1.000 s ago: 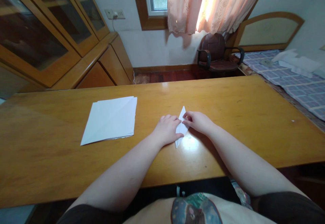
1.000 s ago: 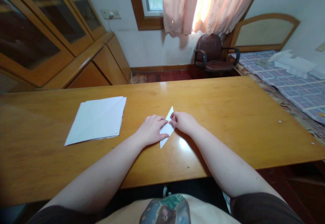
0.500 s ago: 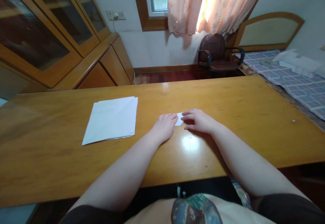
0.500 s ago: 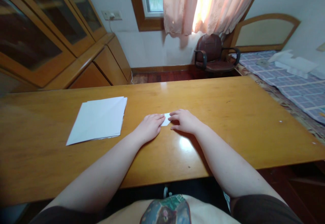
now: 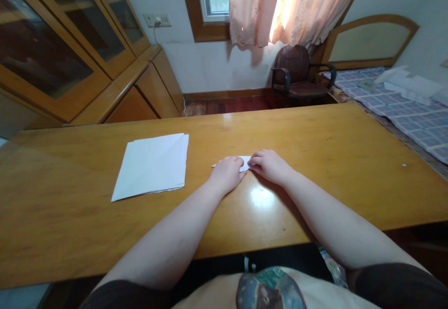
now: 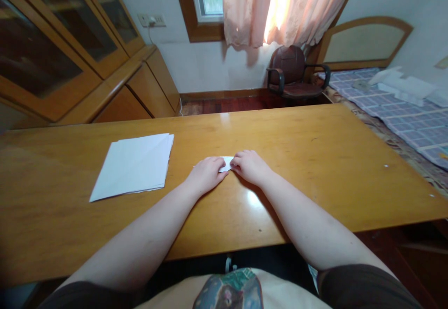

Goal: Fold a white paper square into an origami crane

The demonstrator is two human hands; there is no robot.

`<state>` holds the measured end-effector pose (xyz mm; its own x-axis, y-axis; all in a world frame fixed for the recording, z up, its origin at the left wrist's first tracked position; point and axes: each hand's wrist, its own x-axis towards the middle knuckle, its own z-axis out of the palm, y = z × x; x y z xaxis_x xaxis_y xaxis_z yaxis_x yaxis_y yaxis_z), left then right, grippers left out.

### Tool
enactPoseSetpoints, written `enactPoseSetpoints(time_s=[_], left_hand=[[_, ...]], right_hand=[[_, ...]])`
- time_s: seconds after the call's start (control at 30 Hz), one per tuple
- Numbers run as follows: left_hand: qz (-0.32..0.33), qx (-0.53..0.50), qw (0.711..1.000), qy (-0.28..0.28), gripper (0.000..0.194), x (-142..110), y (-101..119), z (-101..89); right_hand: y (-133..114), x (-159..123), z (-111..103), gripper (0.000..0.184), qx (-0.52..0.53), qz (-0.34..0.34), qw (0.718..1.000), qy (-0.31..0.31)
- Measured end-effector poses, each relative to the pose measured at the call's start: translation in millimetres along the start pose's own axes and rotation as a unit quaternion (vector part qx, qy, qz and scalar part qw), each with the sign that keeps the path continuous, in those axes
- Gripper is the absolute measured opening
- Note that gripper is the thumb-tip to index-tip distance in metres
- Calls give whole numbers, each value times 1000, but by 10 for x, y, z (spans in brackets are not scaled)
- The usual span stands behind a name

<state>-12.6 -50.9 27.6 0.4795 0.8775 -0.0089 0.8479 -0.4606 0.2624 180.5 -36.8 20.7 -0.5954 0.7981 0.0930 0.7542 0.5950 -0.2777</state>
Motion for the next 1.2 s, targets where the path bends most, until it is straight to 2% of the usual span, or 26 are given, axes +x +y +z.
enactPoseSetpoints(time_s=[0.1,0.27,0.53,0.67,0.77,0.87,1.0,1.2], left_hand=[[11,-17,1000,-7,19,3,-39,-18],[31,-30,999,-12,31,29,-125,-42],[-35,-31,999,-19,32,56,-131,-64],[-3,-69,996,-49,26,28,-174,-102],[12,-66,998,-14,25,15,-209,-112],[-30,-66,997,16,27,27,-210,-83],[-89,-103,991,-6,24,69,-190,-32],[-101,-63,993,-4,23,103,-196,11]], right_hand=[[-16,-1,-8,26,-13,7,1000,-7],[-42,8,-24,28,-21,11,1000,-12],[-43,27,-43,31,-45,33,998,-13],[-71,22,-38,30,-57,30,998,-24],[-85,22,-20,29,-46,37,998,-30],[-83,27,4,29,-26,57,998,-27],[-68,28,29,30,-7,98,995,-12],[-56,31,32,28,15,167,985,-32]])
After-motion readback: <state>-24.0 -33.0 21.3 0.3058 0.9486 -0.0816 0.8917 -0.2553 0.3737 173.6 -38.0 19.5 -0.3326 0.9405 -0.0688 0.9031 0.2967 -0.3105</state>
